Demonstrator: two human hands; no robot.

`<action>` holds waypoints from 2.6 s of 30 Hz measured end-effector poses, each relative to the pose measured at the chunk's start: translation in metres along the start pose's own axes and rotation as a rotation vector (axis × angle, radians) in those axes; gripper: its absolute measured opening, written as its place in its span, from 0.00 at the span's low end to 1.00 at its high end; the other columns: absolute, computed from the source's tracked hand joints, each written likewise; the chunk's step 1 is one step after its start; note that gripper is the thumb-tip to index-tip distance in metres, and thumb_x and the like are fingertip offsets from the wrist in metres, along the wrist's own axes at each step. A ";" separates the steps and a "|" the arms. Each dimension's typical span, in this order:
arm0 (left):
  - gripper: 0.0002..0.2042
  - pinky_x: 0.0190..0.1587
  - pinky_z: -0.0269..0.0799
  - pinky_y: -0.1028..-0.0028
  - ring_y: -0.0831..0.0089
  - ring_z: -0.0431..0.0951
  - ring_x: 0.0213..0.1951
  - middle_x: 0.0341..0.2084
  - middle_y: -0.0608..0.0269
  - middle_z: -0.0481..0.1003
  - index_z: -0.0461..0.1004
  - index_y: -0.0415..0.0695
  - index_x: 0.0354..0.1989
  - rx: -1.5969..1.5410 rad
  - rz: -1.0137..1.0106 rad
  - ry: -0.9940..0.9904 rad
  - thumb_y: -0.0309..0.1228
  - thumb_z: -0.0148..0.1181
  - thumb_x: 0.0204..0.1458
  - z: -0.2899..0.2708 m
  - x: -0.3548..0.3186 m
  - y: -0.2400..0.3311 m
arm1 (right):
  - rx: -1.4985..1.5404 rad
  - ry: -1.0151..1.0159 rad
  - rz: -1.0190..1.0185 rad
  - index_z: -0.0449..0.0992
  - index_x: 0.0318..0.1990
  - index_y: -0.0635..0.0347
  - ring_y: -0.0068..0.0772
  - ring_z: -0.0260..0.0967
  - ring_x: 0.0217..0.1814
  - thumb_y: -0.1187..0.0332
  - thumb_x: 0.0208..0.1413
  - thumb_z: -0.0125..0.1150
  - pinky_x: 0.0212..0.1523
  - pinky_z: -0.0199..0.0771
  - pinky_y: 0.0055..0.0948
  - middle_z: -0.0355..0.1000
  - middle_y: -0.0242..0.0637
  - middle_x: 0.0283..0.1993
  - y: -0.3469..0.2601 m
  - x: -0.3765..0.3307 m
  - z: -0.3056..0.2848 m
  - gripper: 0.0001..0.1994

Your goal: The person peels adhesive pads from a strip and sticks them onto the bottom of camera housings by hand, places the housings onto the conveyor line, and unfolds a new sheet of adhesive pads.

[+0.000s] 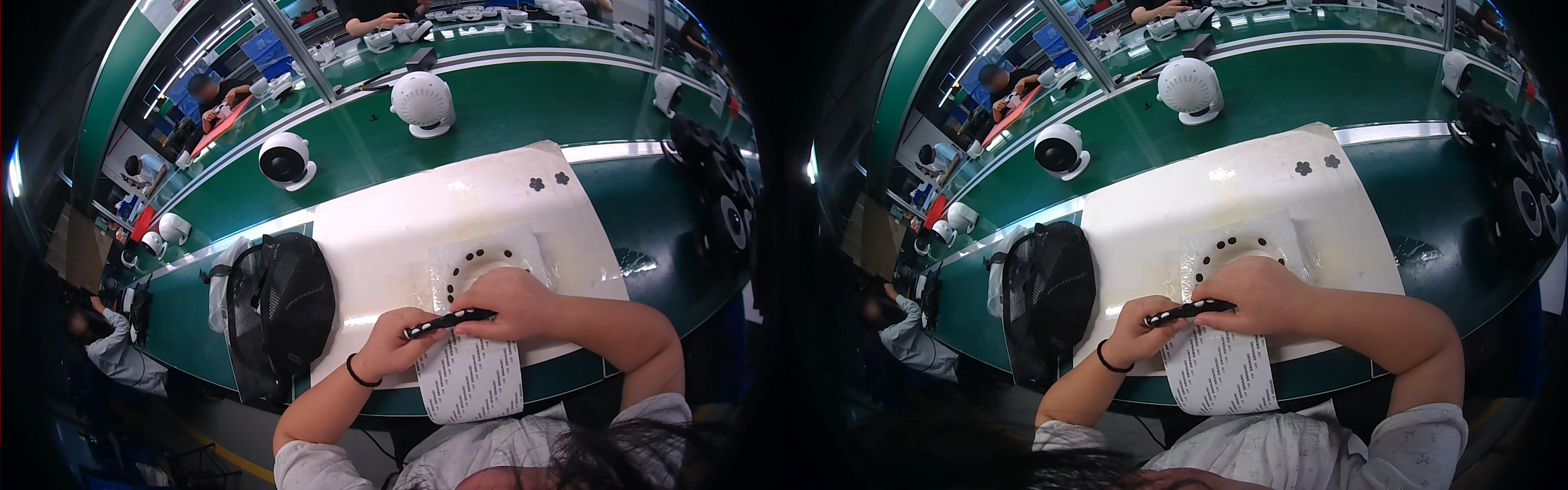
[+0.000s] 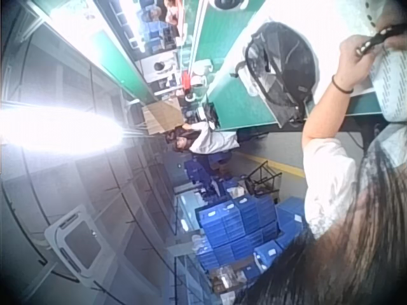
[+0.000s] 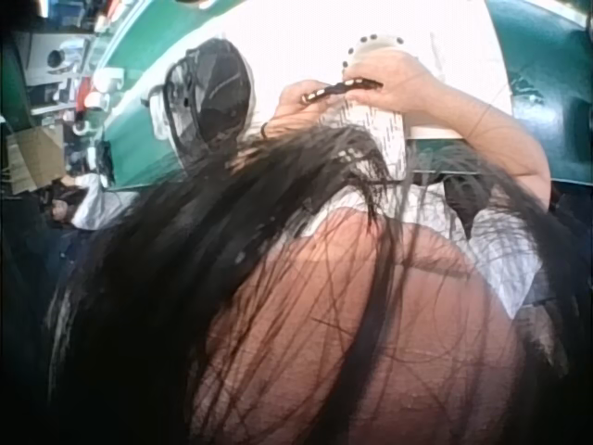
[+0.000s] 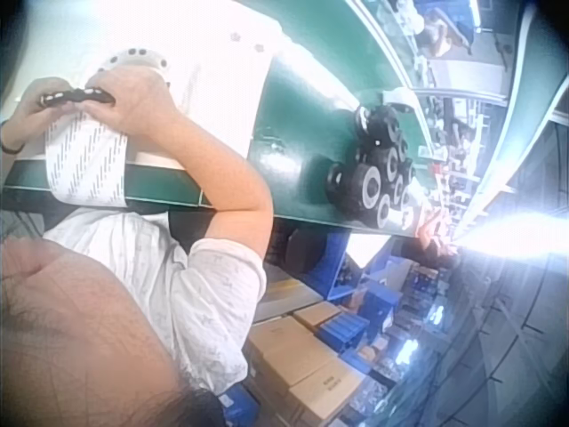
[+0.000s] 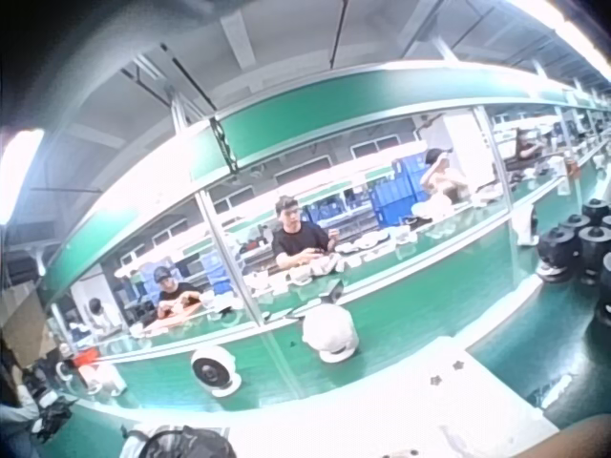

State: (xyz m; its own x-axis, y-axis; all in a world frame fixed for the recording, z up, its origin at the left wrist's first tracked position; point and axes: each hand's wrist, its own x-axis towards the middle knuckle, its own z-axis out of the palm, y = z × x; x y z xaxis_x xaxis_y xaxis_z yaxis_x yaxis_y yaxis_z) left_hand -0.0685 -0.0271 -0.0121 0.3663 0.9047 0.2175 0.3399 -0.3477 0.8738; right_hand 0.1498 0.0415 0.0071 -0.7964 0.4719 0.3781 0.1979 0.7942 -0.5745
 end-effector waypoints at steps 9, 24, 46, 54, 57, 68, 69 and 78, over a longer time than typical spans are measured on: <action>0.05 0.25 0.62 0.77 0.74 0.69 0.21 0.18 0.61 0.70 0.74 0.38 0.31 0.010 0.007 0.007 0.23 0.60 0.44 0.000 0.000 0.002 | 0.011 0.004 0.002 0.76 0.34 0.54 0.39 0.69 0.30 0.57 0.44 0.61 0.33 0.67 0.33 0.71 0.35 0.26 -0.001 -0.001 0.000 0.13; 0.07 0.27 0.66 0.77 0.72 0.72 0.23 0.22 0.59 0.73 0.75 0.38 0.33 -0.037 -0.005 -0.001 0.24 0.60 0.44 0.004 0.003 -0.003 | 0.214 0.429 0.409 0.73 0.41 0.59 0.29 0.67 0.43 0.58 0.55 0.53 0.44 0.66 0.26 0.71 0.38 0.43 0.107 0.029 -0.044 0.15; 0.08 0.27 0.67 0.76 0.69 0.75 0.24 0.23 0.57 0.75 0.76 0.40 0.33 -0.102 -0.031 -0.164 0.26 0.61 0.44 -0.010 0.009 -0.018 | -0.828 0.534 0.332 0.67 0.46 0.57 0.43 0.62 0.48 0.62 0.47 0.59 0.51 0.61 0.38 0.66 0.41 0.44 0.229 0.123 -0.042 0.18; 0.08 0.27 0.67 0.77 0.72 0.74 0.25 0.24 0.55 0.75 0.76 0.39 0.35 -0.116 -0.071 -0.095 0.27 0.59 0.46 -0.009 -0.004 -0.012 | -0.520 0.817 0.292 0.72 0.32 0.60 0.36 0.69 0.32 0.59 0.48 0.61 0.35 0.67 0.29 0.70 0.39 0.29 0.126 0.083 -0.042 0.13; 0.08 0.28 0.67 0.76 0.70 0.74 0.25 0.25 0.55 0.75 0.76 0.39 0.34 -0.097 0.024 -0.051 0.26 0.58 0.45 -0.007 -0.010 -0.007 | 0.152 0.832 0.554 0.72 0.33 0.61 0.25 0.68 0.31 0.57 0.50 0.59 0.33 0.66 0.26 0.71 0.34 0.29 0.060 0.061 -0.055 0.15; 0.06 0.25 0.67 0.74 0.65 0.73 0.22 0.21 0.54 0.74 0.74 0.38 0.29 -0.017 0.150 -0.032 0.24 0.60 0.41 -0.007 -0.018 0.001 | 0.977 0.657 0.595 0.60 0.50 0.64 0.23 0.69 0.36 0.64 0.55 0.49 0.29 0.74 0.23 0.68 0.38 0.37 -0.044 -0.001 -0.024 0.18; 0.06 0.25 0.67 0.74 0.65 0.73 0.22 0.21 0.54 0.74 0.74 0.38 0.29 -0.016 0.144 -0.039 0.24 0.60 0.41 -0.005 -0.018 0.002 | 0.983 0.662 0.599 0.60 0.50 0.64 0.23 0.69 0.36 0.64 0.55 0.49 0.29 0.74 0.23 0.68 0.38 0.37 -0.046 -0.003 -0.023 0.18; 0.07 0.21 0.63 0.73 0.65 0.70 0.19 0.17 0.57 0.71 0.74 0.38 0.29 0.023 0.307 -0.078 0.24 0.62 0.39 -0.001 -0.017 0.000 | 1.165 0.503 0.636 0.44 0.63 0.58 0.25 0.70 0.38 0.67 0.56 0.46 0.27 0.71 0.16 0.58 0.43 0.54 -0.078 -0.011 -0.023 0.29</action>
State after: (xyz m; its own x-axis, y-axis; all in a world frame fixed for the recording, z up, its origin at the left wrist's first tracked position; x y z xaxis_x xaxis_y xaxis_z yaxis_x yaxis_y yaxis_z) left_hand -0.0750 -0.0426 -0.0152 0.5198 0.7352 0.4351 0.2224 -0.6082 0.7620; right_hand 0.1563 -0.0169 0.0642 -0.4172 0.9038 -0.0958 -0.3335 -0.2503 -0.9089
